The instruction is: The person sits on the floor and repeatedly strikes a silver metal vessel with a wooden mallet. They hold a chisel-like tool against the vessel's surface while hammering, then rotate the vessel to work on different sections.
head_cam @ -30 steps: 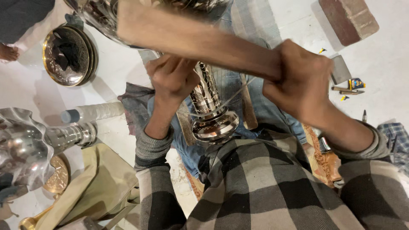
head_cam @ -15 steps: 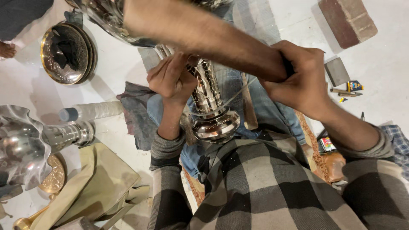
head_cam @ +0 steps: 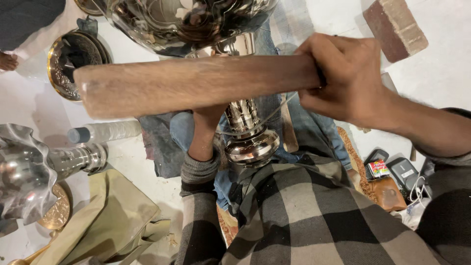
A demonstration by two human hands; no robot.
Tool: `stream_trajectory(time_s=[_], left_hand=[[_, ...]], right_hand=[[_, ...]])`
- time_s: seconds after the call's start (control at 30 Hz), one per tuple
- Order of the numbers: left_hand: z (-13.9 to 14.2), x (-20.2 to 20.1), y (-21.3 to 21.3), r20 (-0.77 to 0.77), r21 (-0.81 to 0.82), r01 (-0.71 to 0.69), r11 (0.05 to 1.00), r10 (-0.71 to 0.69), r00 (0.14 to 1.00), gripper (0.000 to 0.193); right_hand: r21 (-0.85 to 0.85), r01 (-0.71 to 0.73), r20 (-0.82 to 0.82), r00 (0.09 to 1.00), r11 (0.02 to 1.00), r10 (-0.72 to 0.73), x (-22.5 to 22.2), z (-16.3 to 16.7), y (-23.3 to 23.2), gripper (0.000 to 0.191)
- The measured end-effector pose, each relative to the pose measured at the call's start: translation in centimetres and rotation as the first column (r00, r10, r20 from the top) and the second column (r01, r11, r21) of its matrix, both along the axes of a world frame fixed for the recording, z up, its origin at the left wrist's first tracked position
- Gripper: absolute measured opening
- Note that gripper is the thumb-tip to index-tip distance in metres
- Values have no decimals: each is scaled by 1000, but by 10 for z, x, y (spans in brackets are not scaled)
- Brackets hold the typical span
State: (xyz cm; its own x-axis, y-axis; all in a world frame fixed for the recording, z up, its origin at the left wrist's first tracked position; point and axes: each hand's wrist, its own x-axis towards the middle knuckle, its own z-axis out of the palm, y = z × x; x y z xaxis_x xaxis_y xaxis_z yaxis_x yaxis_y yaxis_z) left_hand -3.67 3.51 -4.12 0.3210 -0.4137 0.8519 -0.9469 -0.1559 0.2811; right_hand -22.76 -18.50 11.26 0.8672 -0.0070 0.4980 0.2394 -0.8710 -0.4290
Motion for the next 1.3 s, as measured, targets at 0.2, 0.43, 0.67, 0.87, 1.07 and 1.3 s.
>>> stream_trajectory(time_s=[0.2, 0.43, 0.67, 0.87, 1.07, 1.3], left_hand=[[-5, 1, 3, -104, 60, -22, 998, 29, 994, 26], [-6, 1, 6, -103, 116, -45, 992, 58, 993, 29], [11, 0, -1, -50, 119, -36, 992, 42, 998, 30], [24, -3, -5, -50, 103, 0, 995, 5, 999, 31], [29, -4, -5, 26, 88, 6, 996, -9, 1000, 32], [31, 1, -6, 33, 45, 86, 995, -88, 996, 24]], right_hand=[[78, 6, 22, 1000, 997, -8, -1, 0, 6, 29], [-78, 119, -34, 992, 990, -122, -5, -4, 3, 34], [-98, 109, -16, 994, 989, -111, -9, -11, 0, 37], [-104, 147, -48, 987, 984, -153, -10, -26, 1, 31], [-10, 102, -54, 993, 995, -102, -10, -22, -2, 35], [106, 118, -80, 991, 987, -110, -13, -29, -3, 40]])
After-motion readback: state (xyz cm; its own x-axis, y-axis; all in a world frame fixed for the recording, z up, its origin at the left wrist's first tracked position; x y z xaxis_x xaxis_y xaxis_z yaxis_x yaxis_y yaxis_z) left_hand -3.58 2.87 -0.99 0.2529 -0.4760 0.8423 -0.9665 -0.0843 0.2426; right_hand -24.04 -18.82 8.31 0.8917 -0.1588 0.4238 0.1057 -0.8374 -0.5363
